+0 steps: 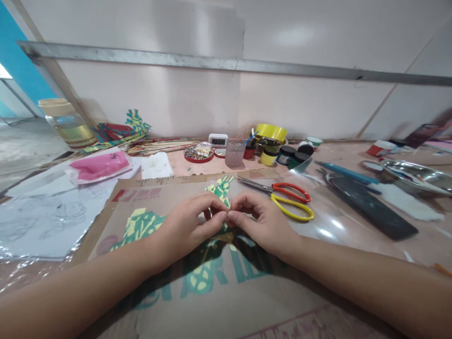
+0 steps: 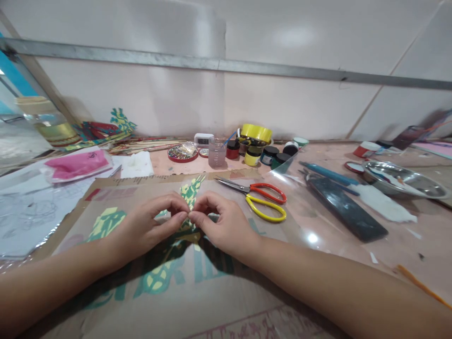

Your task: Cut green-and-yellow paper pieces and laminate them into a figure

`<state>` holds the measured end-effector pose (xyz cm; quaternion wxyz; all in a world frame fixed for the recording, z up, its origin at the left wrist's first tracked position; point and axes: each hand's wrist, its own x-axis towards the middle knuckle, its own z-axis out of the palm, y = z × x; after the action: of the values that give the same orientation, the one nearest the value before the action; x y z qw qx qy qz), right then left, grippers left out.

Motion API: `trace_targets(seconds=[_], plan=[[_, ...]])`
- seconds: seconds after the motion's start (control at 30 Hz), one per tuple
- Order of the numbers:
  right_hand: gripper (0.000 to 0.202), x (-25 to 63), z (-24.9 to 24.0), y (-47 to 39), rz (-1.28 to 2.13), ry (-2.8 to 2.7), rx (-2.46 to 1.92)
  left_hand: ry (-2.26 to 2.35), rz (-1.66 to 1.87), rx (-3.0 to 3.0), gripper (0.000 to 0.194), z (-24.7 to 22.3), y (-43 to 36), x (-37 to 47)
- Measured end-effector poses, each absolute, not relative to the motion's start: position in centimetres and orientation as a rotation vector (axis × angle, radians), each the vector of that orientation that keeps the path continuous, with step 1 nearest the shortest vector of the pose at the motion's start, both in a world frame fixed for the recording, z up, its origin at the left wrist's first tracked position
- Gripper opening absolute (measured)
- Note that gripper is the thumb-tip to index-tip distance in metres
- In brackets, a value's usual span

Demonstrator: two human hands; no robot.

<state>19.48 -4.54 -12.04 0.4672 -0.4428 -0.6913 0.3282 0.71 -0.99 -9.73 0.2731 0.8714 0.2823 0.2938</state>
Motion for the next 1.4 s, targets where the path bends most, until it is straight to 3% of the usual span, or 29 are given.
trace_targets(seconds=[1.03, 1.4], plan=[[0.009, 19.53, -11.97, -5.04, 0.762, -1.734, -1.077, 0.774, 0.787, 2.443, 0.011, -9.63, -1.47, 0.63], [0.006, 19.48, -12.22, -4.68, 0.971, -1.646, -0.965, 0.799, 0.777, 2.252, 0.015, -9.16, -1.77, 0.90]])
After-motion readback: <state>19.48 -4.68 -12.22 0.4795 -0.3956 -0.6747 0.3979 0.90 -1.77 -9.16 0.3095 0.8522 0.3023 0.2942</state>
